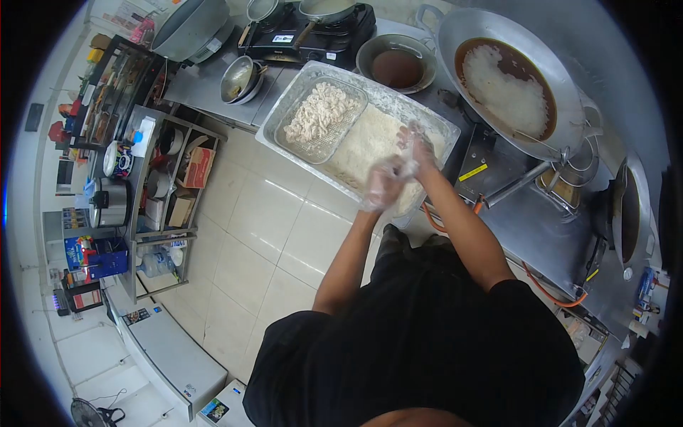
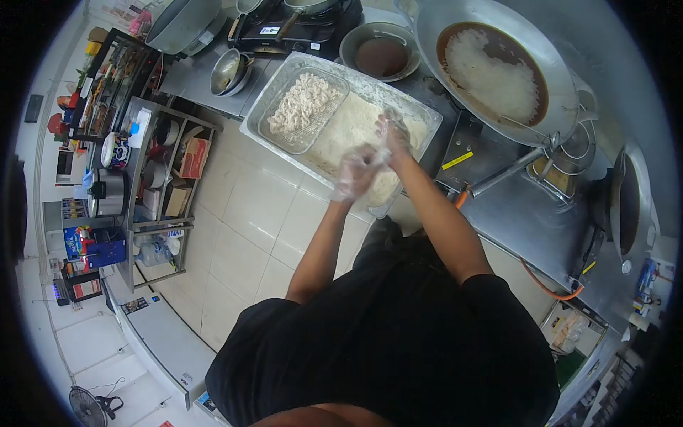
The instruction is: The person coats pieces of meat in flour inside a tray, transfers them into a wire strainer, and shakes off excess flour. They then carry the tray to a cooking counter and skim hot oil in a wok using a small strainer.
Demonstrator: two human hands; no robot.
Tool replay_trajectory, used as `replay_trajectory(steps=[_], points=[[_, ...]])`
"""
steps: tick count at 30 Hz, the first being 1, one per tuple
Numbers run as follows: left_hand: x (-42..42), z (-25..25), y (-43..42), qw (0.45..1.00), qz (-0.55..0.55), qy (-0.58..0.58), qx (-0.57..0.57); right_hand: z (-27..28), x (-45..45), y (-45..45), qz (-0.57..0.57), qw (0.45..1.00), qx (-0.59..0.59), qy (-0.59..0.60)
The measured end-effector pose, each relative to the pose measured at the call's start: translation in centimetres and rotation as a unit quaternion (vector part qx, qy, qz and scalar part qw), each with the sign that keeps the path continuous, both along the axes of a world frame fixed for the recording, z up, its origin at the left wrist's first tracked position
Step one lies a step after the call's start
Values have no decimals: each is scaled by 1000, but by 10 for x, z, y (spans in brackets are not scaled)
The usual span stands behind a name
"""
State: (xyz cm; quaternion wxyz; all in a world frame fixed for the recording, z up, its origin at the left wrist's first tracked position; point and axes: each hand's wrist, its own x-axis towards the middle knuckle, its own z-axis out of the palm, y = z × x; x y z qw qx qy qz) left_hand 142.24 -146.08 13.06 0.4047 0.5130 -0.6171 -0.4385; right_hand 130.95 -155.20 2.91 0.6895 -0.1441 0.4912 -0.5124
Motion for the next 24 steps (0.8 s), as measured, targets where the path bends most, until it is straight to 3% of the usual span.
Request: replay_trajectory(steps=[3,4,7,8,10,13,14,17,18,21,22,23,24], points=[[2,3,6,991,-117,-62,-19,14,-6,6,4,987,-139,82],[8,-13,3,987,-146,63,8,8,-11,6,26,991,-130,1],[24,-11,-15,979,-1,194,57,42,-21,22,68,960,-239,130],[23,-16,-26,949,128,267,109,42,-18,25,126,954,-249,107],[21,-36,-42,815,377,391,202,38,-10,39,242,932,-264,57],[17,-58,-53,715,420,469,303,43,6,64,363,860,-261,247],[20,-81,-67,726,401,441,341,40,6,58,339,849,-265,306],[10,-152,-64,732,284,557,269,44,-1,46,246,831,-312,389],[-2,-140,-51,786,234,516,249,39,1,40,271,809,-320,412],[-15,-119,-33,809,211,518,182,22,4,16,327,797,-261,436],[4,-146,-36,908,138,362,158,15,8,9,306,735,-350,494],[13,-101,-31,957,103,210,172,10,10,2,267,753,-318,510],[8,-64,-14,971,88,150,166,5,12,-4,225,770,-282,526]])
